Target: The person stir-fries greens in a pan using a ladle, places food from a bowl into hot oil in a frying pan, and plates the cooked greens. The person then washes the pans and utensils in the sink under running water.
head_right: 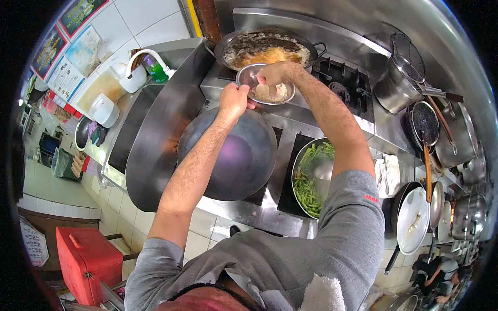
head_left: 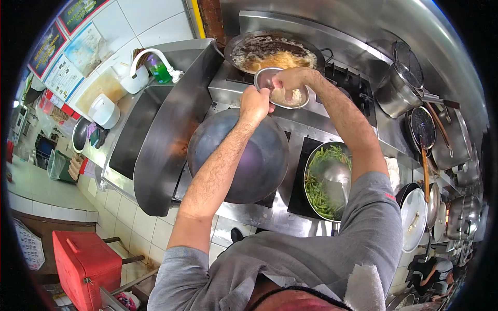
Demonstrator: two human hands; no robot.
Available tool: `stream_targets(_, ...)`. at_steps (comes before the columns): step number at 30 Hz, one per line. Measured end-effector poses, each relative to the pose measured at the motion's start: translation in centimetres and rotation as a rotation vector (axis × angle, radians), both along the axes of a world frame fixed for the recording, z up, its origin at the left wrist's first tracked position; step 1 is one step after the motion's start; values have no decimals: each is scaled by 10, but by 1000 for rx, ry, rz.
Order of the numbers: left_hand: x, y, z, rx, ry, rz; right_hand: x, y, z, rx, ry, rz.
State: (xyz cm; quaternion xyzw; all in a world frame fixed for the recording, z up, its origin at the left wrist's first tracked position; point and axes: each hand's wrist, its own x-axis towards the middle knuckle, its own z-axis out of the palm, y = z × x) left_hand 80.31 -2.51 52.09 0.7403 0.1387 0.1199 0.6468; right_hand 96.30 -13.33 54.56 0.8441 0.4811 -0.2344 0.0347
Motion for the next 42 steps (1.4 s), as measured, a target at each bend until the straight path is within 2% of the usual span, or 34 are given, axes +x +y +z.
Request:
stream_targets(3,6,6,-4,19,-7,23,-6,0,9,50,-13,-6)
stream_targets(5,5,7,0,44,20,16,-4,-1,12,207,0,-39)
stream_targets(7,6,6,2,2,16,27,3,0,15,225,-7,-60)
stream_targets(9,6,5,3,-74,24,59,1,-2,22,274,99,-37)
stream_targets(10,8,5,2,-70,20,59,4,0,18,278,95,-36)
stream_targets(12,10,5,0,-88,30,60,8,7,8,72,120,37)
stream_targets(15,8,5,4,-69,8,86,-5,5,11,134,30,64)
stream_targets(19,13,8,10,-17,-12,82,0,6,22,102,81,12)
stream_targets(21,22,15,13,13,-21,65,11,5,25,344,154,87)
stream_targets(23,23,14,22,24,-18,36,11,5,40,329,188,20)
stream_targets(25,22,9,30,-70,-12,70,14,4,53,336,89,-26)
stream_targets(27,28,10,26,-102,-21,50,30,3,52,422,94,-44)
stream_targets(30,31,11,21,-90,40,2,59,-3,49,718,39,-224)
stream_targets(31,29,12,21,-89,37,6,68,-7,46,719,38,-220)
stream_targets(33,20,16,19,-103,11,76,86,-14,39,919,140,-427)
stream_targets(35,12,26,13,-128,2,100,107,-22,19,916,130,-570)
stream_targets(37,-1,40,10,-121,50,31,125,-31,-7,827,-148,-468)
stream_targets(39,-14,54,3,-100,37,28,142,-37,-34,724,-415,-549)
stream_targets(41,-44,62,22,-153,38,77,153,-37,-25,736,-585,-595)
stream_targets(42,-53,74,27,-170,10,61,142,-34,9,770,-676,-514)
